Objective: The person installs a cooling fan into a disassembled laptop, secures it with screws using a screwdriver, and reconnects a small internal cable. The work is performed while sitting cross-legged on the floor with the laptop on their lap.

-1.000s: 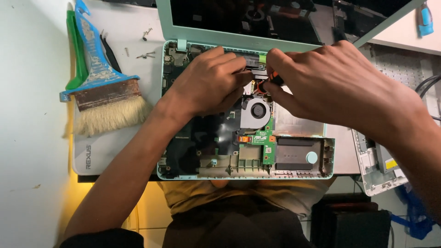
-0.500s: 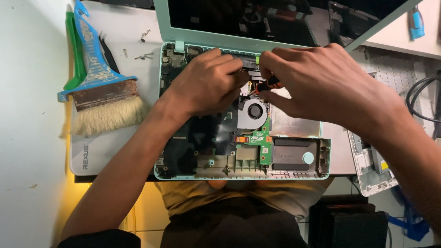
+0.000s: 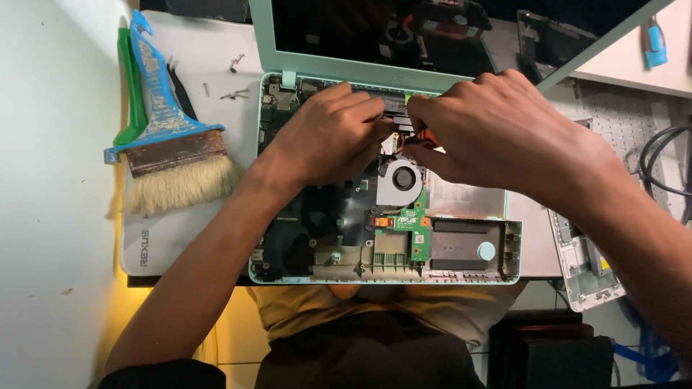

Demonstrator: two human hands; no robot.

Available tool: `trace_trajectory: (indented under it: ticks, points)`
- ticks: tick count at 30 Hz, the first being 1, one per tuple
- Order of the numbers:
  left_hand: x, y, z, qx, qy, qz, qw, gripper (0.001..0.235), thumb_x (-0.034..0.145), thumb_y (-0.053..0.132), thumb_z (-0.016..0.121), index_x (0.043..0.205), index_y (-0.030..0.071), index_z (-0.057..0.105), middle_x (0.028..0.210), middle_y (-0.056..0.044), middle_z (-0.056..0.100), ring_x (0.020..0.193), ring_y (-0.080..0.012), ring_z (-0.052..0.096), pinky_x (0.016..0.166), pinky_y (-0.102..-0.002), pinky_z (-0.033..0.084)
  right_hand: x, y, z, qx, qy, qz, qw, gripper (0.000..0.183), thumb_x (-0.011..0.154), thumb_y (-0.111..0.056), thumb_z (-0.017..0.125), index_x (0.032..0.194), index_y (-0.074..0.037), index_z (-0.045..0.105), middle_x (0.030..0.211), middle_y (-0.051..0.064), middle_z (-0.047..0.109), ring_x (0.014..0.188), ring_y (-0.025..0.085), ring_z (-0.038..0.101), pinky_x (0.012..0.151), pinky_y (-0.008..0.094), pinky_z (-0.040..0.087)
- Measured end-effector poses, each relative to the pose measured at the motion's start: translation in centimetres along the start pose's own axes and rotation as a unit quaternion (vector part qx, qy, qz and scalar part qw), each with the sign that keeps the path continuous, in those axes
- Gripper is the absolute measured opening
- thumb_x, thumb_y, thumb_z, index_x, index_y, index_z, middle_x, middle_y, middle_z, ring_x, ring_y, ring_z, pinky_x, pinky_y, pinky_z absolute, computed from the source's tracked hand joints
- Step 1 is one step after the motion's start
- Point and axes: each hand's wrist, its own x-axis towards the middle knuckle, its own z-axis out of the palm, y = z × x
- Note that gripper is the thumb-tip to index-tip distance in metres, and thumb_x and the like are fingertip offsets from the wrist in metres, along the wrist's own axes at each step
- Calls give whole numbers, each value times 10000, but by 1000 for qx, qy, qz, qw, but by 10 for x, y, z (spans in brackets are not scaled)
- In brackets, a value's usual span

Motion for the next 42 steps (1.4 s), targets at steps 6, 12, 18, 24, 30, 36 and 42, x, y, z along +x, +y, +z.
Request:
trace_trajectory:
  ticks: [6, 12, 18, 24, 30, 36, 42]
  points:
    - [2, 2, -4, 55, -16, 25, 998, 195, 1129, 129, 770, 949, 87, 707, 948, -60, 641, 772, -250, 594, 791, -415, 522, 0, 7, 4, 21, -29, 15, 999, 376, 1177, -482, 780, 1128, -111, 814, 767, 75, 865, 394, 244, 700, 429, 379, 534]
    - [2, 1, -4, 35, -16, 18, 999, 221, 1072, 113, 793, 882, 77, 686, 945, -74, 629, 779, -263, 605, 809, -415, 528, 2, 2, 2, 53, 30, 2, 998, 255, 1049, -350, 880, 1107, -103, 859, 853, 90, 871, 447, 288, 730, 472, 436, 585]
    - [3, 5, -6, -9, -14, -14, 1000, 179, 1077, 54, 801, 921, 65, 713, 948, -86, 656, 740, -279, 560, 755, -428, 512, 7, -6, 7, 35, 49, 30, 998, 316, 1109, -395, 832, 984, -110, 882, 617, 80, 779, 378, 267, 639, 485, 392, 491]
    - [0, -4, -3, 38, -23, 10, 999, 74, 1021, 95, 817, 1018, 64, 750, 1000, -89, 713, 818, -293, 658, 838, -430, 546, 2, 0, -2, 44, 26, -3, 999, 188, 957, -279, 925, 1094, -154, 897, 851, 76, 866, 463, 247, 727, 448, 398, 552]
    - [4, 4, -5, 0, -39, 4, 999, 80, 1086, 80, 788, 1012, 75, 756, 963, -80, 660, 789, -283, 621, 793, -423, 506, 1, 2, 11, 57, 48, 20, 997, 233, 1023, -385, 859, 1016, -156, 900, 717, 100, 829, 425, 342, 692, 489, 453, 499]
    - [1, -1, -7, 48, -42, 6, 998, 57, 1012, 85, 799, 1048, 82, 754, 996, -90, 693, 841, -302, 662, 842, -434, 531, -2, -2, 12, 33, 65, -8, 997, 206, 1040, -350, 852, 976, -155, 868, 727, 93, 817, 450, 343, 708, 506, 447, 539]
    - [1, -3, -9, 7, -41, -4, 999, 63, 1014, 50, 767, 1009, 87, 716, 962, -83, 658, 812, -303, 618, 835, -451, 507, 11, -20, 16, 41, 83, 32, 995, 218, 902, -229, 806, 722, -114, 761, 699, 143, 755, 480, 360, 612, 704, 487, 481]
